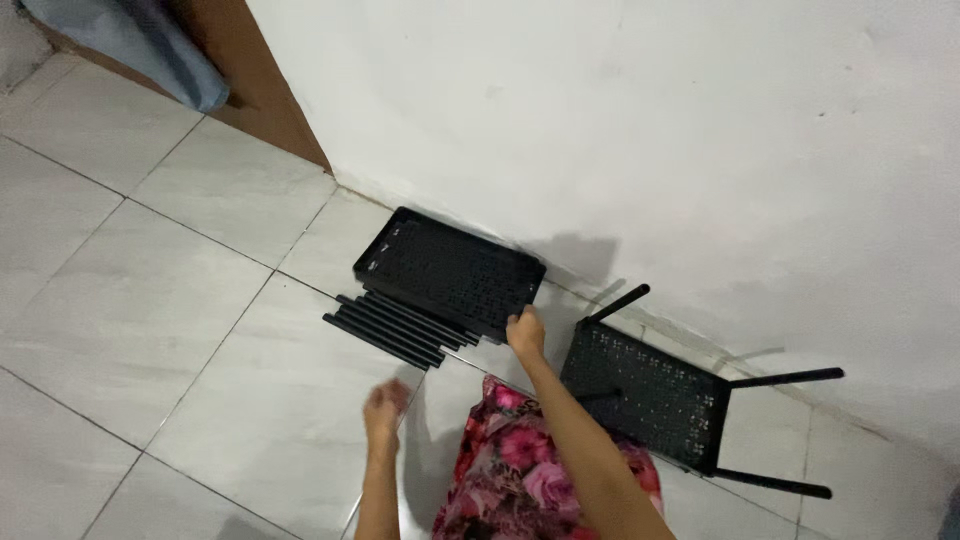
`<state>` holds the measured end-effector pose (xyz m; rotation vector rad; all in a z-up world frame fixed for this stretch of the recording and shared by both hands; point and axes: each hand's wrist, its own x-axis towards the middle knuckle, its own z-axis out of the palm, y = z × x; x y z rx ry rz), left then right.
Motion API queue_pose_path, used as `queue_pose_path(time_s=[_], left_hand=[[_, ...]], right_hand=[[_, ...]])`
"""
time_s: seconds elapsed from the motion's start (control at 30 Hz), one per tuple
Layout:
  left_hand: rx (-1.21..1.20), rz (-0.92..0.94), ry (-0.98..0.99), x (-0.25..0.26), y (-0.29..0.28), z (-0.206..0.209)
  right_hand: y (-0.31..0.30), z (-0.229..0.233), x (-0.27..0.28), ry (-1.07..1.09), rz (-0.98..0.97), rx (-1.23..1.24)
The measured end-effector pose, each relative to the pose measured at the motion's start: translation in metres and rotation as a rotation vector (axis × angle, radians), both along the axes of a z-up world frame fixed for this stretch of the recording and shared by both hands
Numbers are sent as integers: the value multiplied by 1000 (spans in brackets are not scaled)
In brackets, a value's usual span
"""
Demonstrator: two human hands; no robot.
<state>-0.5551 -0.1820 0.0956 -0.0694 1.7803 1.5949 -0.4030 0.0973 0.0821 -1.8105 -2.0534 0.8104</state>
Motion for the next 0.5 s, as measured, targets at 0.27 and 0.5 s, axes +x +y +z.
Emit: queue_pose_path(time_s=[0.27, 0.5], left_hand=[[158, 86, 126, -86, 24, 148], [522, -57, 195, -3, 21, 215]], right_hand=[[-18, 95, 67, 241, 139, 10], [-43, 232, 198, 717, -5, 164]])
